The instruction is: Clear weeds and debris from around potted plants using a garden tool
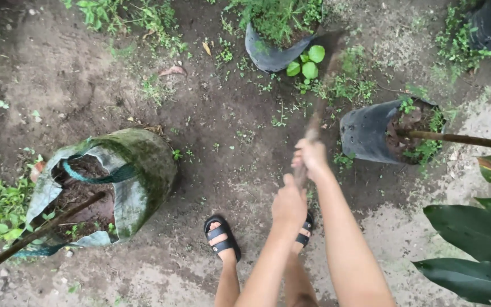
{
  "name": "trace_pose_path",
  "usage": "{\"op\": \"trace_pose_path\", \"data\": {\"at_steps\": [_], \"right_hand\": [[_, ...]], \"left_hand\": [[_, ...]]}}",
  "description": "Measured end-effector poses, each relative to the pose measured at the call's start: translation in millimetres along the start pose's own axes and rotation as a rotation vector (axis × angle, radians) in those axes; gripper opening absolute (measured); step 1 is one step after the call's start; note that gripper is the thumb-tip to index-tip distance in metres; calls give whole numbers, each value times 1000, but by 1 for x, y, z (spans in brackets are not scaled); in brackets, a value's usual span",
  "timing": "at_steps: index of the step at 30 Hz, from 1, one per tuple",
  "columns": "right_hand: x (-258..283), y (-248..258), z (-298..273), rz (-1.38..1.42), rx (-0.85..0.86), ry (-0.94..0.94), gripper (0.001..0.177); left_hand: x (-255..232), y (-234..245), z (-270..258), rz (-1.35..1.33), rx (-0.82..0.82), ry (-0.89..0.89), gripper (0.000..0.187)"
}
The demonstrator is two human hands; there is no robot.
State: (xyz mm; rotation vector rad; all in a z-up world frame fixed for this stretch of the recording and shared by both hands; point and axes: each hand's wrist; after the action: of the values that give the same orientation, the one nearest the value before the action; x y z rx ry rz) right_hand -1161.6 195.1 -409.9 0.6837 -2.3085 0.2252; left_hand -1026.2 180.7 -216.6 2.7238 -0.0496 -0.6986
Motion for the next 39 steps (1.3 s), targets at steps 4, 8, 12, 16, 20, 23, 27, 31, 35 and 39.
{"op": "trace_pose_path", "data": {"at_steps": [4, 8, 12, 16, 20, 23, 27, 31, 35, 39], "right_hand": [[-17, 1, 6, 64, 83, -128, 22], [7, 17, -11, 184, 103, -64, 20], [25, 7, -8, 276, 142, -64, 22], [28, -6, -14, 339, 125, -76, 22], [26, -18, -16, 462, 105, -92, 20], [17, -24, -16, 548, 65, -77, 20], [14, -19, -16, 542, 18, -73, 20], [18, 17, 8, 469, -60, 20, 17], [45, 51, 24, 402, -84, 148, 17], [81, 72, 32, 368, -115, 258, 18]], "left_hand": [[6, -21, 10, -13, -12, 100, 43], [-19, -28, 14, -71, -7, 92, 41], [-29, -6, 15, -47, -24, 66, 33], [-27, 13, 7, -5, -24, 45, 30], [-15, 16, 19, 86, -39, 43, 29], [-13, 25, 12, 145, -26, 40, 27], [-8, 35, 10, 228, -18, 1, 28], [-25, 27, 28, 249, 10, -75, 33], [-57, 18, 33, 180, 2, -150, 32], [-77, 18, 39, 101, 25, -195, 32]]}}
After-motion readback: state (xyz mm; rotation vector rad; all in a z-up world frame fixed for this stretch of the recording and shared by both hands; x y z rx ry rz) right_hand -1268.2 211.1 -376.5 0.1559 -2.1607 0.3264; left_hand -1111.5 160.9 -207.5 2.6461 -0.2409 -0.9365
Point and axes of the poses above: each hand's wrist, its own z-axis towards the middle knuckle, its own y-axis out of the back of the hand, x = y × z, and after that the axes turned 9 degrees about x, right-handed
